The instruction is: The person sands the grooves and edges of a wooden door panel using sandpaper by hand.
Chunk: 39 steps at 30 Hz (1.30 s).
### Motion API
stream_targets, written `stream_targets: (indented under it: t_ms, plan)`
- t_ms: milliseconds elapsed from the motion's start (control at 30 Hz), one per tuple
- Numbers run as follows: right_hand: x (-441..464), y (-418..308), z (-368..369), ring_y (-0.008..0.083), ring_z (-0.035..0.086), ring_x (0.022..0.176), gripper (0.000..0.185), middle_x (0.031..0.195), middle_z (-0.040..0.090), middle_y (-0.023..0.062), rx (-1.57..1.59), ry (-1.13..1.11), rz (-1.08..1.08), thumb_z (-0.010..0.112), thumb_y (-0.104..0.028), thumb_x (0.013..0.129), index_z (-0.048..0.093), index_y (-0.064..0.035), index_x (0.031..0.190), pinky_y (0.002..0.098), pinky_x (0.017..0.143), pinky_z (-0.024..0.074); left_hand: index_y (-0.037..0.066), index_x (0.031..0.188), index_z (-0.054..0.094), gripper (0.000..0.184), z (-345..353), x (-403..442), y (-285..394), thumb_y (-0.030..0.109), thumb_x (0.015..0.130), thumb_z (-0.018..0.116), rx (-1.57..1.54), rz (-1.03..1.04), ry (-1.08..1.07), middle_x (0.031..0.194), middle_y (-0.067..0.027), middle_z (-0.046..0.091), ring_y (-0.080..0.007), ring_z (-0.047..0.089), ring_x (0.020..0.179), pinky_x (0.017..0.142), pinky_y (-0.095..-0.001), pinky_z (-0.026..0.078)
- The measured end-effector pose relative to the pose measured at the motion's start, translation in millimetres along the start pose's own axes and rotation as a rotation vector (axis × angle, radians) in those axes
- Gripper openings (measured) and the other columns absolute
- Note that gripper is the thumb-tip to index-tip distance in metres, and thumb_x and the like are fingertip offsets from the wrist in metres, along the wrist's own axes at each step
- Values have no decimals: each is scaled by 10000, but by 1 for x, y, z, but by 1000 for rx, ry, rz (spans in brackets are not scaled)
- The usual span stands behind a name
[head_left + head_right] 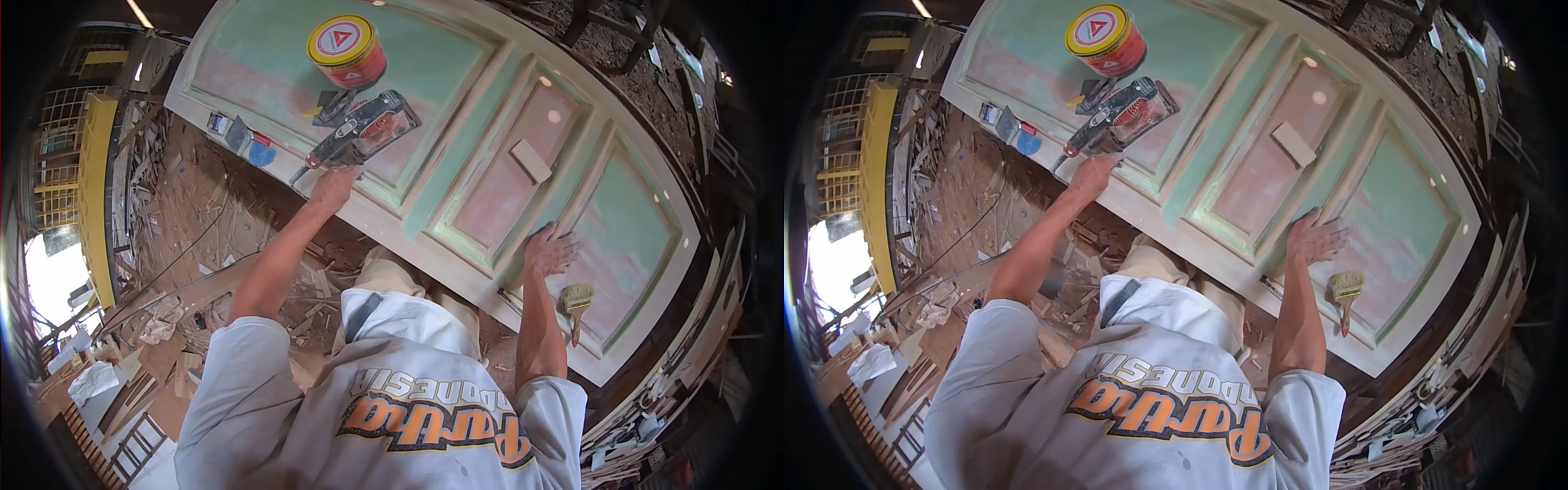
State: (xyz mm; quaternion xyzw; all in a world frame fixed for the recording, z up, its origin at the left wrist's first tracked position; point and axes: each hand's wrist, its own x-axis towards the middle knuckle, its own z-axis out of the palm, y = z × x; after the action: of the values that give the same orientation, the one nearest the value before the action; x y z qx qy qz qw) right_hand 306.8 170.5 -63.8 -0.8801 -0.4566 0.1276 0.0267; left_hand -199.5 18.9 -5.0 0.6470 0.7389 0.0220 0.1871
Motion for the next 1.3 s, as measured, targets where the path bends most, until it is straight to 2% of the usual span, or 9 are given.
stream_targets:
  t_ms: [167, 300, 367, 467, 667, 833, 933, 1133, 1300]
  plan:
    - [-3, -5, -7, 433, 111, 1702, 869, 1861, 108, 160, 32, -10, -9, 464, -680, 1090, 276, -163, 1763, 683, 1331, 124, 55, 1272, 706, 355, 49, -4, 40, 9, 972, 523, -194, 155, 67, 1098, -252, 756, -458, 728, 1071, 917, -552, 591]
    - [-4, 9, -21, 458, 136, 1690, 878, 1837, 159, 222, 7, -22, -101, 536, -638, 1079, 291, -131, 1752, 671, 1326, 168, 61, 1257, 720, 349, 57, -3, 65, 12, 969, 529, -223, 190, 176, 1099, -256, 754, -459, 725, 1070, 938, -558, 585]
    - [-10, 19, -41, 494, 209, 1657, 853, 1810, 191, 276, 62, -187, -251, 654, -502, 1054, 344, -61, 1715, 633, 1324, 223, 64, 1261, 721, 348, 46, -3, 44, 22, 971, 534, -239, 239, 83, 1083, -250, 750, -456, 722, 1066, 941, -556, 582]
    - [-23, 52, -47, 512, 290, 1616, 819, 1756, 266, 343, 290, -147, -402, 732, -390, 1026, 401, 12, 1658, 576, 1326, 255, 56, 1203, 720, 298, 14, 3, 16, 22, 975, 531, -175, 168, 24, 1055, -239, 741, -460, 717, 1062, 929, -544, 583]
    - [-98, 102, -78, 506, 361, 1584, 668, 1656, 431, 372, 325, -39, -343, 746, -312, 1024, 540, 47, 1548, 526, 1312, 307, -15, 1132, 697, 221, 27, 4, 26, 9, 963, 557, -224, 244, -22, 1099, -246, 730, -442, 693, 1145, 977, -527, 574]
    - [-173, 124, -94, 500, 406, 1563, 596, 1651, 447, 367, 370, -132, -166, 757, -281, 1016, 602, 38, 1495, 524, 1306, 320, 24, 1018, 759, 151, 44, 9, 46, 46, 936, 634, 18, 218, -22, 1109, -218, 747, -398, 705, 1148, 990, -512, 575]
    - [-204, 138, -99, 486, 415, 1564, 575, 1657, 451, 354, 358, -144, -132, 758, -270, 1016, 618, 28, 1487, 518, 1306, 322, 43, 956, 773, 129, 1, 6, 56, 65, 929, 649, 155, 307, 11, 1102, -213, 752, -383, 711, 1147, 998, -501, 571]
    - [-246, 165, -93, 454, 409, 1578, 562, 1664, 458, 327, 385, -122, 3, 765, -270, 1017, 632, 15, 1483, 502, 1304, 335, 40, 976, 777, 167, 15, 13, 70, 45, 922, 620, -130, 170, -156, 1106, -200, 751, -392, 705, 1145, 993, -516, 557]
    - [-262, 171, -81, 453, 417, 1572, 562, 1664, 458, 323, 299, -165, 97, 772, -281, 1013, 640, 17, 1470, 497, 1304, 339, 40, 981, 766, 164, 10, 9, 71, 47, 924, 612, -237, 274, -97, 1097, -191, 735, -405, 699, 1138, 981, -522, 555]
